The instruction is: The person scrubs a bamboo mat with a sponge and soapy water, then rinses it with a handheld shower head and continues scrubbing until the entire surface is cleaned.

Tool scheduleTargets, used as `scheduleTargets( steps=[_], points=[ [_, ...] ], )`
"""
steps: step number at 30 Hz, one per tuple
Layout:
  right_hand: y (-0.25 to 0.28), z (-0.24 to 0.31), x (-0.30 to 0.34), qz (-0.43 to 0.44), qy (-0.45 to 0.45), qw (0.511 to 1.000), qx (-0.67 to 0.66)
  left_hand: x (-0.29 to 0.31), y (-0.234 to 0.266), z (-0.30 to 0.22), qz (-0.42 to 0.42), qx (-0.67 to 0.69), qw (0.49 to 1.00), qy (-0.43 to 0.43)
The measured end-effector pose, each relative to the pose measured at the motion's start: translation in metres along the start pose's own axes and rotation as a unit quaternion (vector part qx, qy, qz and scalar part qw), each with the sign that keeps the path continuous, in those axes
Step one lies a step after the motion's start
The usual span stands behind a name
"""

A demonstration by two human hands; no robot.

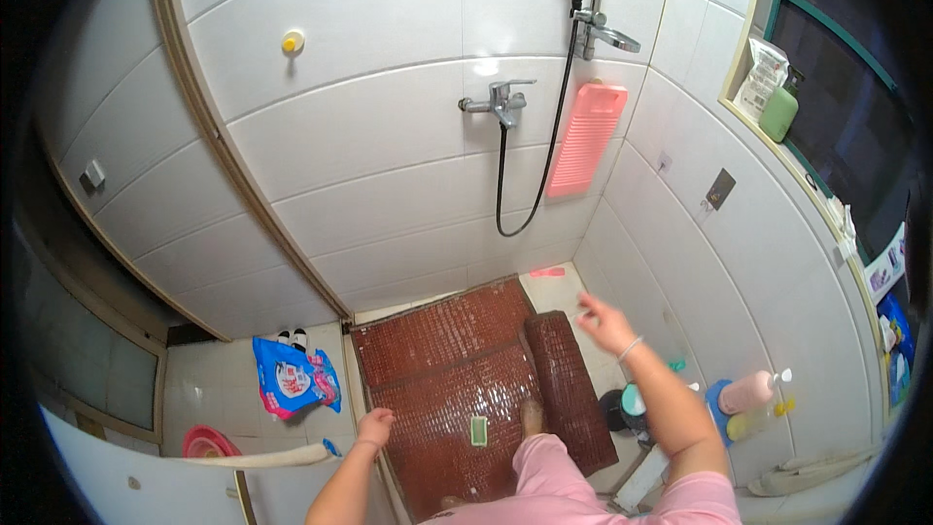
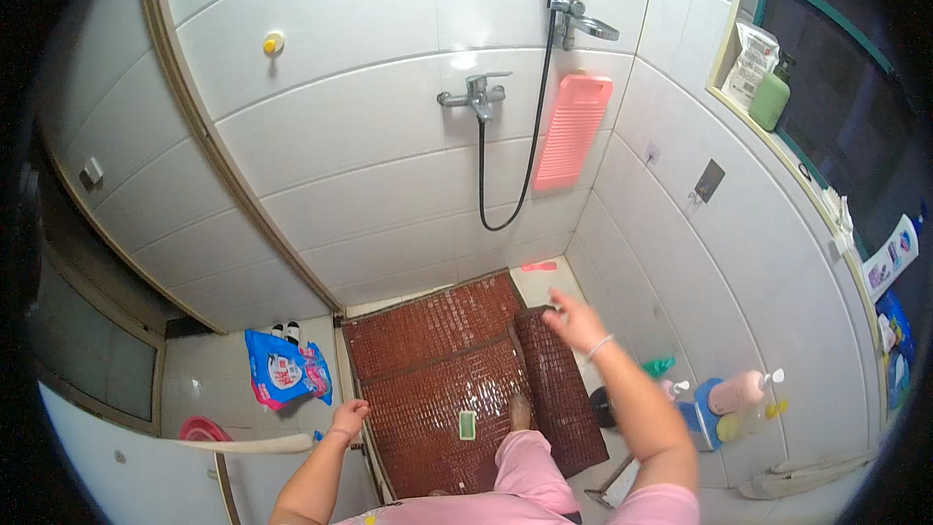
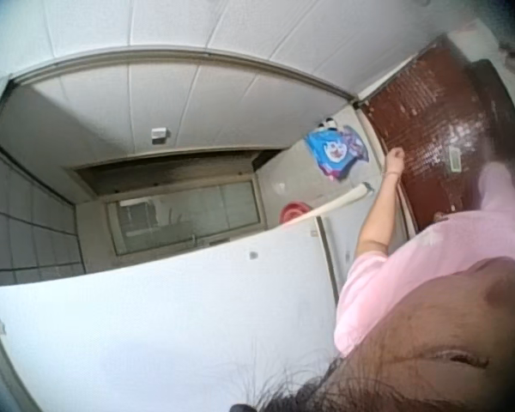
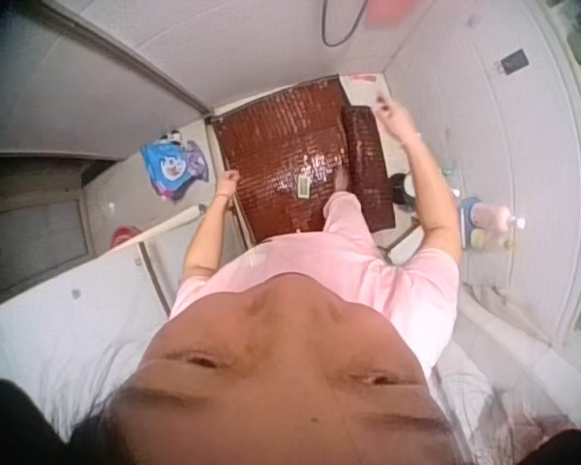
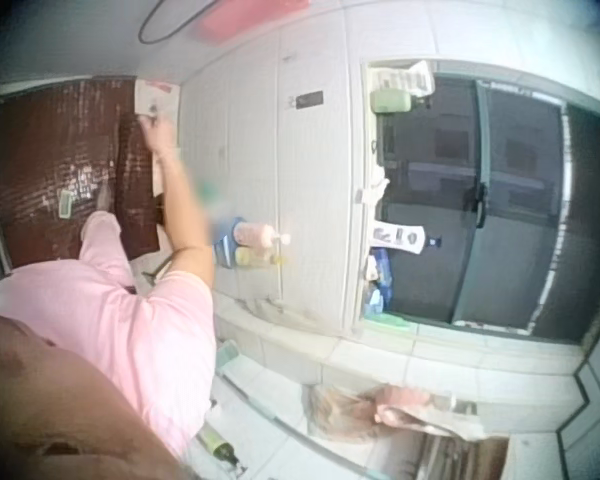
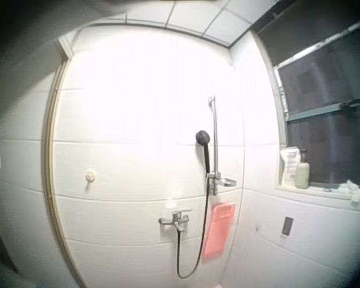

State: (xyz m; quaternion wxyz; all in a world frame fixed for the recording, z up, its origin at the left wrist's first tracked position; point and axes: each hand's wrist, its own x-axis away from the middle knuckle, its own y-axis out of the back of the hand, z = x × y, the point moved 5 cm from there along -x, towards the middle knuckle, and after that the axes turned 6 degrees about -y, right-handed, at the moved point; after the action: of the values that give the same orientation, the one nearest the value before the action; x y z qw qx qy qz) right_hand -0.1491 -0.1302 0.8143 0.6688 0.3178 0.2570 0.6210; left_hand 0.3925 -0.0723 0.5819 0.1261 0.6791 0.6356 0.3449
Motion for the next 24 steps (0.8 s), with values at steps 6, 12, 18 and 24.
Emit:
scheduleTargets(
  steps=[6, 12, 18, 24],
  points=[
    [0.212, 0.084, -0.211, -0.185, 0.196, 0.957, 0.11, -0.064, 0.001, -0.182, 0.038, -0.052, 0.994, -0.085],
    [0.361, 0.22, -0.422, -0.483, 0.248, 0.839, 0.049, -0.161, 0.003, -0.335, -0.024, -0.075, 0.988, -0.135],
    [0.409, 0.228, -0.536, -0.461, 0.114, 0.88, 0.015, -0.226, 0.0, -0.543, 0.025, -0.07, 0.971, -0.227],
    [0.485, 0.253, -0.511, -0.491, 0.282, 0.804, -0.184, -0.284, -0.007, -0.652, -0.031, -0.038, 0.939, -0.342]
  ],
)
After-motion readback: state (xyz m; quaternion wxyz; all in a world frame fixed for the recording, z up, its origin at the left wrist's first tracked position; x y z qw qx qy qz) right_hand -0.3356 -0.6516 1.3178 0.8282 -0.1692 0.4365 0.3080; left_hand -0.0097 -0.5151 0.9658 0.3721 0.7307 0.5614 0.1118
